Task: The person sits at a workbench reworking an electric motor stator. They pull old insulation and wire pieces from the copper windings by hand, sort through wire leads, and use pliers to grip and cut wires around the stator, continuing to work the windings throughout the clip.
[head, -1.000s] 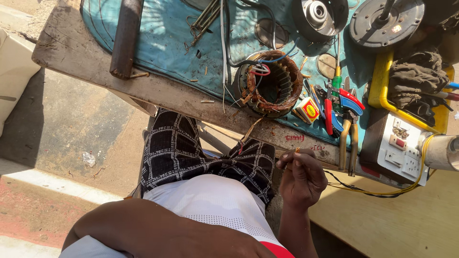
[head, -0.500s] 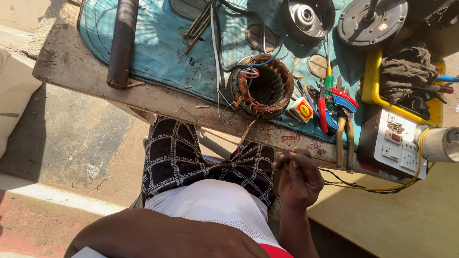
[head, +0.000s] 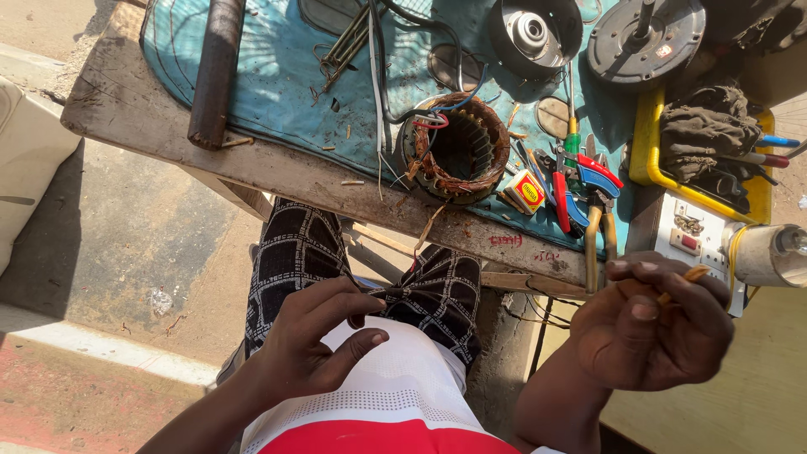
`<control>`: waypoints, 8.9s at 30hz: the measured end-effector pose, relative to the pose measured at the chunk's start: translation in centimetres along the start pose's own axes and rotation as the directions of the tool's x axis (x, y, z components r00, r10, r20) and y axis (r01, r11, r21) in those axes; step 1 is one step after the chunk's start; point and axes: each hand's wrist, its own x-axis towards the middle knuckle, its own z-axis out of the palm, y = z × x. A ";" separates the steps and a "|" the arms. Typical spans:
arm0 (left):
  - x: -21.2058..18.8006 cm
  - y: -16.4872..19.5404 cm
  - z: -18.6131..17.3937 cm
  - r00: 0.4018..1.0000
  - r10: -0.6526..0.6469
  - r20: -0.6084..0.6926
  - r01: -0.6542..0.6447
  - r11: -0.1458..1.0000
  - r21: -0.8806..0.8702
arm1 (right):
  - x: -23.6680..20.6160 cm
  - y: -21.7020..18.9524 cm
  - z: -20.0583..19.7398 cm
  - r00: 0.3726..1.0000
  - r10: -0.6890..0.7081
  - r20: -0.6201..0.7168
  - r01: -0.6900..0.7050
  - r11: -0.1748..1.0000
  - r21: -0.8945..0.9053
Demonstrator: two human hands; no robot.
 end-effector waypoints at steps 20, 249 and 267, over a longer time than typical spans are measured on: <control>3.2 0.6 0.3 0.984 0.159 -0.077 -0.149 0.981 0.126 | 9.5 7.7 10.1 0.787 0.293 0.542 -0.257 0.956 -0.143; 23.3 -5.4 1.9 0.904 0.324 0.278 -0.378 0.910 0.169 | 3.4 8.6 1.9 0.658 0.457 0.598 0.087 0.744 -0.663; 22.9 -6.5 0.5 0.927 0.268 0.263 -0.272 0.962 -0.023 | 5.3 7.1 1.1 0.437 0.855 0.281 -0.859 0.489 -0.152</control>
